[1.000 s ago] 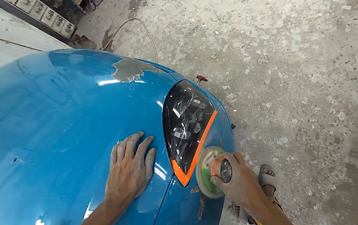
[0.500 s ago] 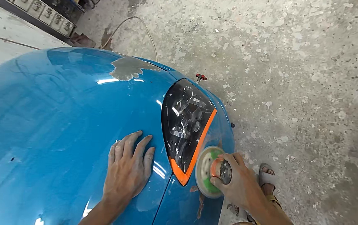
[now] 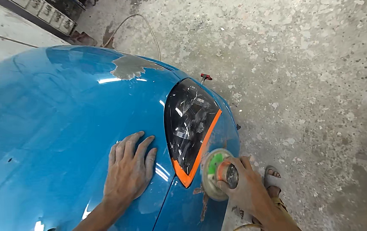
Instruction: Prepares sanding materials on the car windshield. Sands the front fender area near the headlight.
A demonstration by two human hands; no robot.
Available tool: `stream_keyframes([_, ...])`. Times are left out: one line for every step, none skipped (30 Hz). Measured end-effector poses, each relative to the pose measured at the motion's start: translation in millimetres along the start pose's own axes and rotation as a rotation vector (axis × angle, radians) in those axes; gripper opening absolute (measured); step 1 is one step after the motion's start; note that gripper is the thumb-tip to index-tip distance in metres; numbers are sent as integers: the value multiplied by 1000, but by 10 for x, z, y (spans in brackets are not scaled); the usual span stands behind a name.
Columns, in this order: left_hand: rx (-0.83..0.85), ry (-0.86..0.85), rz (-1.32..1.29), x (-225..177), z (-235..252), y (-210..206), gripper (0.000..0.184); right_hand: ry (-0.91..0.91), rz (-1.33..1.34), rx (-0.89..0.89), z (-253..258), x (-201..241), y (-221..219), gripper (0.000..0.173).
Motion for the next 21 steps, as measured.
stream_keyframes([3, 3, -1, 1, -1, -4, 55, 11, 7, 10, -10, 22, -13, 72])
stream_keyframes([2, 6, 0, 3, 0, -3, 55, 13, 18, 11, -11, 36, -24, 72])
stream_keyframes([2, 9, 0, 6, 2, -2, 55, 13, 34, 2, -5, 43, -31, 72])
stream_keyframes([3, 10, -1, 11, 4, -2, 55, 4, 46, -5, 5, 42, -36, 73])
stream_keyframes([2, 9, 1, 16, 6, -2, 55, -7, 48, -5, 16, 40, -37, 73])
stream_keyframes([1, 7, 1, 19, 7, -4, 55, -18, 43, 2, 24, 43, -32, 74])
stream_keyframes([1, 5, 2, 20, 7, -8, 55, -20, 37, 13, 29, 50, -29, 74])
stream_keyframes([0, 3, 2, 18, 7, -9, 56, -13, 31, 22, 26, 61, -28, 74])
stream_keyframes([3, 5, 3, 20, 8, -13, 56, 2, 29, 22, 23, 71, -32, 74])
stream_keyframes([7, 8, 3, 20, 10, -12, 56, 11, 33, 16, 27, 72, -38, 74])
stream_keyframes([7, 9, 4, 21, 9, -12, 56, 10, 47, -3, 37, 55, -43, 74])
stream_keyframes([8, 9, 6, 22, 6, -13, 56, -9, 66, -33, 52, 19, -42, 74])
stream_keyframes([10, 10, 7, 23, 6, -13, 56, -39, 86, -78, 73, -33, -33, 73])
stream_keyframes([10, 9, 6, 23, 3, -11, 55, -78, 102, -127, 92, -93, -21, 73])
stream_keyframes([8, 7, 6, 20, 0, -9, 55, -99, 114, -183, 101, -145, -7, 73])
stream_keyframes([6, 5, 8, 13, 1, -5, 55, -93, 120, -228, 98, -167, 5, 73])
stream_keyframes([3, 4, 9, 7, 5, -4, 54, -57, 123, -256, 81, -153, 7, 72])
stream_keyframes([3, 4, 8, 4, 5, -6, 54, -14, 126, -261, 57, -122, -8, 71])
stream_keyframes([4, 5, 6, 2, 5, -7, 55, 19, 132, -262, 34, -93, -32, 71])
stream_keyframes([8, 8, 2, 1, 4, -9, 55, 25, 142, -267, 24, -82, -51, 71])
stream_keyframes([11, 9, 1, 0, 2, -11, 55, 6, 159, -289, 25, -88, -56, 71])
Point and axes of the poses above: each hand's wrist, its own z-axis towards the middle knuckle, its own y-axis out of the back of the hand, x = y × z, the point moved 9 cm from there along z, towards the middle knuckle, and after that the axes turned 2 degrees about -x, right-handed, at the moved point
